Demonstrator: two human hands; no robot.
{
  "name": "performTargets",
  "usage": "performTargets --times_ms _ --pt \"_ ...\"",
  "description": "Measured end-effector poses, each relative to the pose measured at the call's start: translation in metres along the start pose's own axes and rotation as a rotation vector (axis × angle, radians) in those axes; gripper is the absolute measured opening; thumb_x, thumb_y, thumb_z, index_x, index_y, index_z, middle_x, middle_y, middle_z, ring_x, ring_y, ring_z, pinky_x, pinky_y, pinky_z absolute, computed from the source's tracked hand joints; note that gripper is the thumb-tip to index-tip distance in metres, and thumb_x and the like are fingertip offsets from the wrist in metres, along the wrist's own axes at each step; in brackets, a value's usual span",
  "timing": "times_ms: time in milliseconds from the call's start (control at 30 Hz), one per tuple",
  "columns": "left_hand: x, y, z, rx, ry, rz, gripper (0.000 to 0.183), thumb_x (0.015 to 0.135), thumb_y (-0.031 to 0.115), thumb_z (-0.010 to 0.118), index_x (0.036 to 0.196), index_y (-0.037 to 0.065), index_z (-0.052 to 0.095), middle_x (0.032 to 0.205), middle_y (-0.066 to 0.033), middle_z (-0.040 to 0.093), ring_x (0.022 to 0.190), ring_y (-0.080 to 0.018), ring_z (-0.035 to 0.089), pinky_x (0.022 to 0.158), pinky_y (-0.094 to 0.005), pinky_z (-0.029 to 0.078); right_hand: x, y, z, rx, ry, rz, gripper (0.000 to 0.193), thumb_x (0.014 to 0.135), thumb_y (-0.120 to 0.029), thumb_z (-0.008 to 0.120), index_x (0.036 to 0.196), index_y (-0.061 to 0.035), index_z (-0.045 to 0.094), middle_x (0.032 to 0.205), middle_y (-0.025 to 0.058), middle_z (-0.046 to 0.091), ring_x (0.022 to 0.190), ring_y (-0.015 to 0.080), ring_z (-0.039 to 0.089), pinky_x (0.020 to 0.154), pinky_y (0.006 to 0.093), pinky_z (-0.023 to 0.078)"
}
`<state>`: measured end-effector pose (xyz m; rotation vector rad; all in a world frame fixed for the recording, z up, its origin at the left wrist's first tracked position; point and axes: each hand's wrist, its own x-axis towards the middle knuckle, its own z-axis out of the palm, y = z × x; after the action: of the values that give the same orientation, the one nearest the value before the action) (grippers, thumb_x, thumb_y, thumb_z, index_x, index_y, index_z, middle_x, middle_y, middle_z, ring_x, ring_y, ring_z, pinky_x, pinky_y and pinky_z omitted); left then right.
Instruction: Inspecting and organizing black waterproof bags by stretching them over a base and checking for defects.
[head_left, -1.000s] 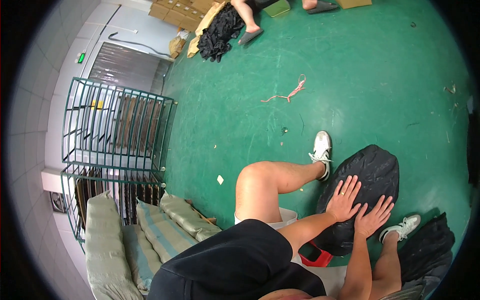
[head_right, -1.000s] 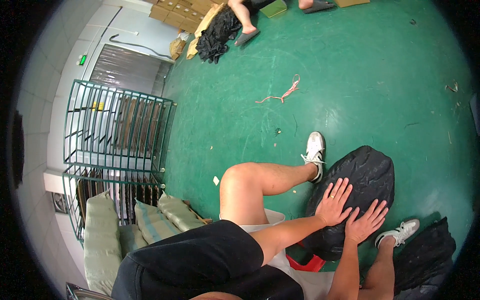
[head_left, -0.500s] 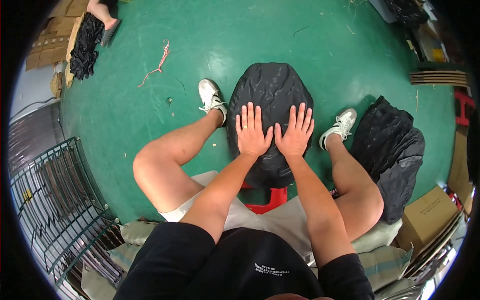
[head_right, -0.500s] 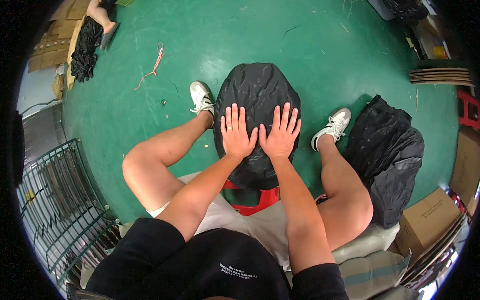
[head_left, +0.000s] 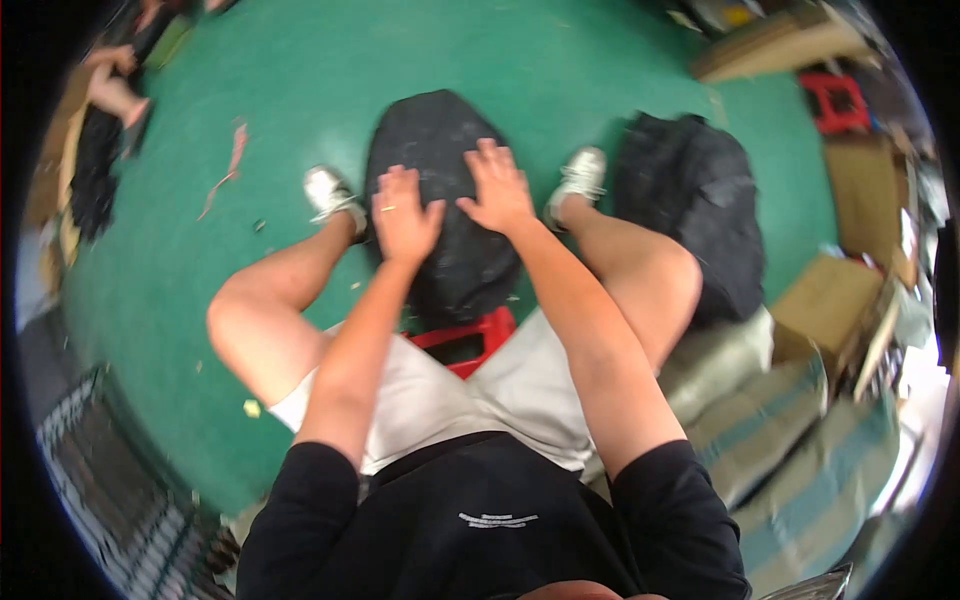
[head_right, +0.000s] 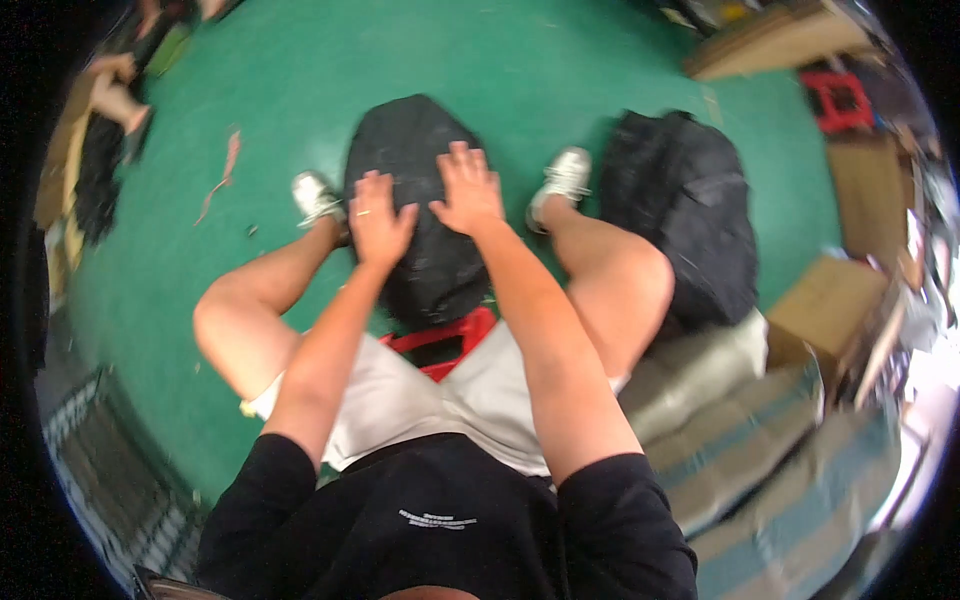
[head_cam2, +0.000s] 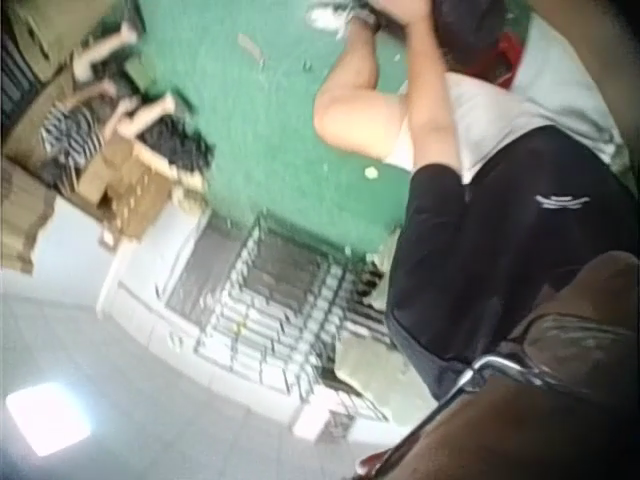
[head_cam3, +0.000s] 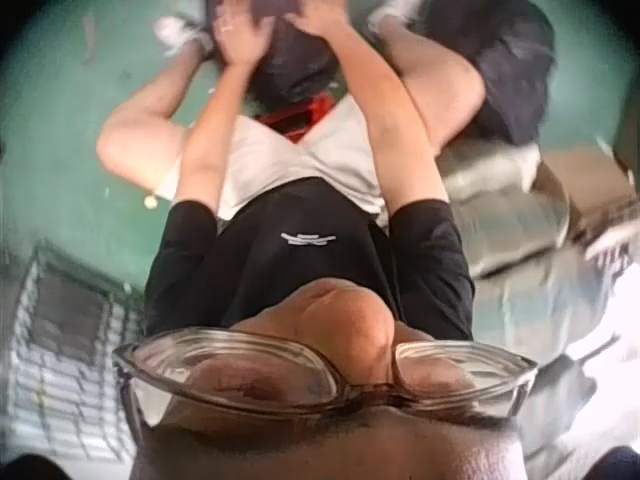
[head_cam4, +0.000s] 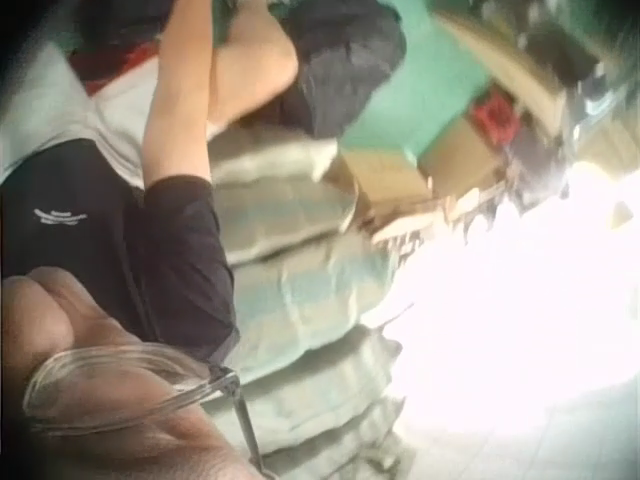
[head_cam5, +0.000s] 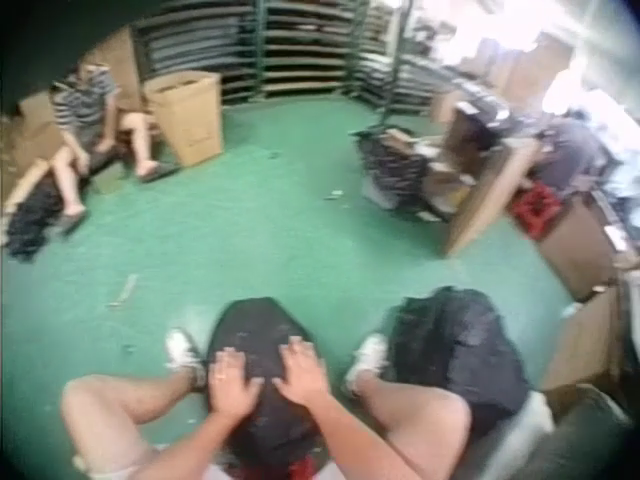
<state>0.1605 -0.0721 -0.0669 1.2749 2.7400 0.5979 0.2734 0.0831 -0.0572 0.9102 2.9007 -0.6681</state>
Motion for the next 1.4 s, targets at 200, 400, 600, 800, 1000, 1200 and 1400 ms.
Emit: performTargets --times_ms 200,400,600,800,1000,1200,1400 --pt "-0.032 -0.045 0.001 -0.298 0.159 -0.473 0.095 0.073 0.049 0.078 0.137 -0.008 0.037 0.144 -0.0283 0.037 0.133 -0.0434 0.035 0.113 -0.0463 0.028 -0.011 0.037 -0.062 0.406 -0.133 0.373 0.082 0.079 -0.046 0.068 0.139 0.0021 0.039 0.141 0.0278 0.043 0.127 0.0408 0.047 0.104 0.0439 0.042" --pt "-0.053 -0.07 0.041 -1.11 -0.175 -1.066 0.1 0.074 0.05 0.08 0.135 -0.017 0.039 0.137 -0.019 0.051 0.122 -0.0299 0.051 0.106 -0.0382 0.038 -0.056 0.038 0.0 0.692 -0.089 0.807 0.1 0.07 -0.055 0.075 0.133 0.0144 0.04 0.135 0.0309 0.05 0.125 0.0389 0.052 0.103 0.0403 0.042" --pt "-0.05 -0.065 0.025 -1.005 -0.245 -1.042 0.105 0.07 0.051 0.083 0.136 -0.016 0.037 0.142 -0.021 0.045 0.124 -0.0315 0.05 0.107 -0.0437 0.038 -0.073 0.024 0.04 0.693 -0.154 0.847 0.098 0.066 -0.049 0.082 0.131 0.0134 0.045 0.133 0.0272 0.053 0.122 0.0379 0.054 0.102 0.0398 0.043" --pt "-0.051 -0.081 0.025 -0.994 -0.227 -1.044 0.097 0.071 0.045 0.085 0.131 -0.019 0.041 0.135 -0.0227 0.05 0.119 -0.0308 0.054 0.103 -0.041 0.042 -0.044 0.018 -0.009 0.54 -0.092 0.817 0.077 0.07 -0.035 0.078 0.129 0.0042 0.048 0.134 0.0252 0.053 0.118 0.04 0.056 0.1 0.0432 0.046" --pt "-0.047 -0.069 0.011 -0.978 -0.274 -1.124 0.103 0.071 0.047 0.084 0.135 -0.018 0.037 0.139 -0.0232 0.047 0.123 -0.0332 0.052 0.105 -0.0454 0.041 0.018 0.11 -0.172 0.981 0.398 0.313 0.032 0.08 -0.031 0.075 0.093 -0.0013 0.069 0.087 0.0099 0.069 0.076 0.0191 0.063 0.071 0.0364 0.052" --pt "-0.043 -0.067 -0.001 -1.031 -0.47 -1.14 0.112 0.068 0.054 0.083 0.144 -0.01 0.03 0.146 -0.0216 0.042 0.129 -0.0364 0.047 0.109 -0.0522 0.035 -0.07 0.265 -0.211 1.035 0.944 0.654 0.019 0.084 -0.014 0.069 0.096 -0.0009 0.064 0.077 0.0019 0.06 0.063 0.0113 0.055 0.051 0.0273 0.042" --pt "-0.047 -0.104 0.028 -1.014 -0.415 -1.167 0.098 0.073 0.048 0.082 0.141 -0.008 0.039 0.143 -0.0191 0.046 0.127 -0.0332 0.05 0.108 -0.0481 0.037 -0.145 0.328 -0.166 1.482 0.823 1.078 0.079 0.082 -0.036 0.07 0.146 -0.0084 0.034 0.148 0.0153 0.035 0.125 0.0371 0.043 0.097 0.0471 0.041"
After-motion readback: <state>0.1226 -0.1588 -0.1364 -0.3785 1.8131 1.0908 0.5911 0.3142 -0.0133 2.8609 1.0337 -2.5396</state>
